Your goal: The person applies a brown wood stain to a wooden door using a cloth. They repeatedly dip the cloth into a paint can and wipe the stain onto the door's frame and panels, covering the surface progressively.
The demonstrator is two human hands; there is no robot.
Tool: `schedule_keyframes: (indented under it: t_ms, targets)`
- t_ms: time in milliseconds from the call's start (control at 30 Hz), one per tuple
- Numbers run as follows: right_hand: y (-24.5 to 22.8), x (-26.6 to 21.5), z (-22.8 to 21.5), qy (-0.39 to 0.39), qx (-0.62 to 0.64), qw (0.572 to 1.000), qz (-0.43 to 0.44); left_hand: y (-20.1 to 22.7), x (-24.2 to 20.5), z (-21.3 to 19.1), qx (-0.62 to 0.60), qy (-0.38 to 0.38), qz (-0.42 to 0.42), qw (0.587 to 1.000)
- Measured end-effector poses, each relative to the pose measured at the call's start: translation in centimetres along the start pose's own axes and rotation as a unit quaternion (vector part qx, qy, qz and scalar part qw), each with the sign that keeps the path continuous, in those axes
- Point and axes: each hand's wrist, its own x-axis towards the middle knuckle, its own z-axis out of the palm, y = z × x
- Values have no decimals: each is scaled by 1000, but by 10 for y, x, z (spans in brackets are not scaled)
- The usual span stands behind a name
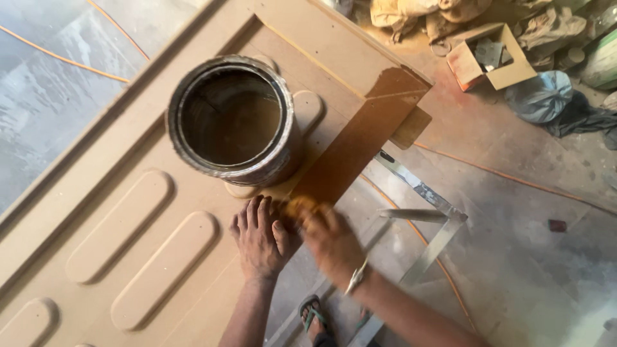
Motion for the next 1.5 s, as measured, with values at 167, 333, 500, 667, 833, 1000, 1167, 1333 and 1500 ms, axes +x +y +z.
schedule_keyframes:
  t_ms: [167,333,500,667,833,1000,1167,1333,1500]
  targets:
    - [-5,24,-61,-38,263,927,265,-9,-8,0,-135,116,-82,981]
    - [8,91,-171,30,401,896,190,-11,-12,1,-123,38,-95,987]
    - [-17,205,-152,-111,56,992,11,-9,-2,-1,-111,28,-82,990]
    - [3,269,-51,-275,-152,947,76,-5,4,-6,-107,15,-71,992]
    - [12,292,-16,-465,-201,859,81,-6,5,-9,-108,15,-63,992]
    - [15,293,-125,-407,80,900,136,-6,6,-9,-118,7,-65,991]
    - [-4,243,-206,-356,202,846,341,-8,5,-10,-108,15,-76,991]
    - [23,158,-184,-110,537,740,390,-12,3,-15,-210,8,-98,973]
    - [52,41,-88,64,780,537,315,-51,-27,-50,-149,-60,-49,986]
